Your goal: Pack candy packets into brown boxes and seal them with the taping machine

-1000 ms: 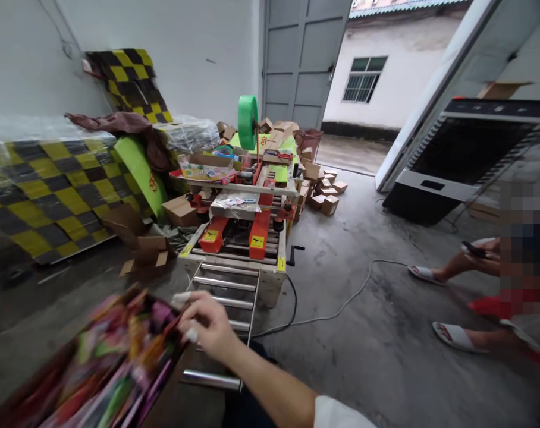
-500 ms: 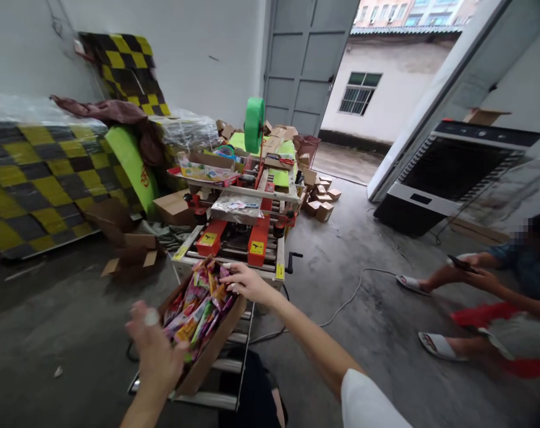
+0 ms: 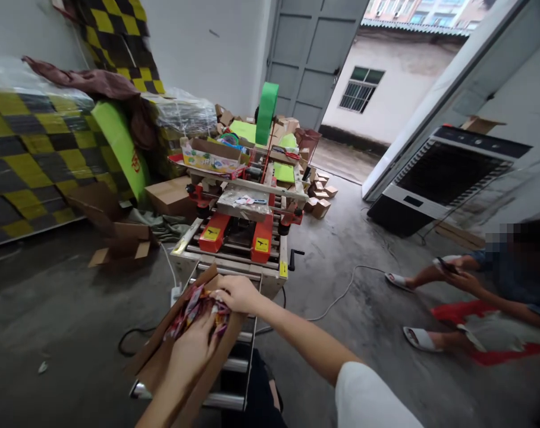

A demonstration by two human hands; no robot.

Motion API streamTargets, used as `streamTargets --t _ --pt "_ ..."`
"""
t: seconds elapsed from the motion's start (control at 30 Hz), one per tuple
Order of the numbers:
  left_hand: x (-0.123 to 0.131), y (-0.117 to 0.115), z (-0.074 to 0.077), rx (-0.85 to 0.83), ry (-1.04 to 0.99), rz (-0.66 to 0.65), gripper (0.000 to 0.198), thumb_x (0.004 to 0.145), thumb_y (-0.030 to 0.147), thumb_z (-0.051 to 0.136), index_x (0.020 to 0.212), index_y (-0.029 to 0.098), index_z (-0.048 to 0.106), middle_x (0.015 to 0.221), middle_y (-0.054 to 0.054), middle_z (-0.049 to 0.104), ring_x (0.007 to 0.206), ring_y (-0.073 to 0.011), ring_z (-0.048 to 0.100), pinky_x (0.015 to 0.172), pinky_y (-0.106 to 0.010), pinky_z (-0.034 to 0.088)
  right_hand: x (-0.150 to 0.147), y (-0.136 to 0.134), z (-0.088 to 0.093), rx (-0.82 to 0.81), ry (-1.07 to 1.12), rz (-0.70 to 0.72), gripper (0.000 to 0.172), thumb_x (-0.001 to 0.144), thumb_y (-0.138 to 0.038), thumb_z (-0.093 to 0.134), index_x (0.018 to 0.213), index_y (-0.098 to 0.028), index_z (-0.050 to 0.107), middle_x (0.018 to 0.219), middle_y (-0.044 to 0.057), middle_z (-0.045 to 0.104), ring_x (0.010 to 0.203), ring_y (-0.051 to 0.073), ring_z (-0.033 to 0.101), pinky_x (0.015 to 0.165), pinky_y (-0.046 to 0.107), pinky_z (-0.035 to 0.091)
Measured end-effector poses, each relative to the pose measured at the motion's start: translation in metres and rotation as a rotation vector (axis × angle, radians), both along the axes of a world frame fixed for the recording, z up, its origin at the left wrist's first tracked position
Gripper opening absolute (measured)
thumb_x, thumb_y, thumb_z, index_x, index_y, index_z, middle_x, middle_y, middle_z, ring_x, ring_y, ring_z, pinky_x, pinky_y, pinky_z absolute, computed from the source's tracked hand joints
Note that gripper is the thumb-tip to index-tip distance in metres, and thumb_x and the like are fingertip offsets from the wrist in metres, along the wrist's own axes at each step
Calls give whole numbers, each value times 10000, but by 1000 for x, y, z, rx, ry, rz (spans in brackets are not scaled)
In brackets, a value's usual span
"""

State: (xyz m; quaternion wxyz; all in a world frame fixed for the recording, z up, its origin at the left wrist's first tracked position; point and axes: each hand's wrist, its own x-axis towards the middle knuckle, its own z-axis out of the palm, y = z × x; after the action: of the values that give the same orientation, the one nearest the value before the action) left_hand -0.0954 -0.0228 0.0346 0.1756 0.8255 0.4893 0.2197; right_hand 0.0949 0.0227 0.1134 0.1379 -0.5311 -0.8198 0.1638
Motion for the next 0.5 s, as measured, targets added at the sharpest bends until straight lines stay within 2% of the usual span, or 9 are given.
streamTargets --t 0.07,0.17,0.23,0.3,0.37,0.43,0.5 --pt "-10 14 2 -139 -132 -39 483 903 413 432 1241 262 743 1305 -44 710 1219 -258 684 1029 -373 565 -15 8 -10 24 -61 -104 280 1013 -389 534 1031 -206 745 1092 60 770 964 190 712 775 266 495" --pt "-21 26 15 -359 -355 -45 616 904 507 377 1278 159 720 1328 -95 692 1310 -282 621 1136 -422 475 -25 15 -19 67 -50 -149 243 1000 -360 541 1035 -214 732 1088 56 763 947 180 703 779 261 485" --pt "-21 20 29 -447 -408 -29 687 908 552 387 1377 119 642 1418 -115 629 1388 -302 547 1173 -452 430 -23 16 -21 88 -24 -159 207 979 -339 573 996 -205 731 1060 59 764 935 178 698 792 258 484" --pt "-13 7 42 -460 -372 4 739 876 592 498 1466 150 556 1476 -105 587 1438 -324 486 1189 -465 403 -17 15 -20 109 7 -180 188 963 -328 595 961 -201 733 1036 60 763 942 186 694 812 264 489" --pt "0 -8 52 -441 -340 54 796 827 586 596 1501 172 510 1488 -105 580 1442 -342 478 1191 -468 396 -9 10 -20 126 48 -220 195 968 -304 573 982 -196 735 1043 68 758 1003 202 682 895 290 492" --pt "20 -20 57 -410 -388 126 797 811 544 625 1489 141 513 1468 -133 594 1405 -344 521 1187 -467 401 -3 -2 -25 148 100 -316 311 1015 -261 437 1133 -170 710 1178 112 723 1173 229 627 1051 360 445" --pt "45 -26 57 -336 -477 238 751 820 467 636 1467 105 519 1472 -167 584 1396 -332 531 1197 -459 390 0 -20 -35 191 238 -480 469 1041 -238 271 1353 -135 606 1383 161 622 1369 239 501 1172 426 359"
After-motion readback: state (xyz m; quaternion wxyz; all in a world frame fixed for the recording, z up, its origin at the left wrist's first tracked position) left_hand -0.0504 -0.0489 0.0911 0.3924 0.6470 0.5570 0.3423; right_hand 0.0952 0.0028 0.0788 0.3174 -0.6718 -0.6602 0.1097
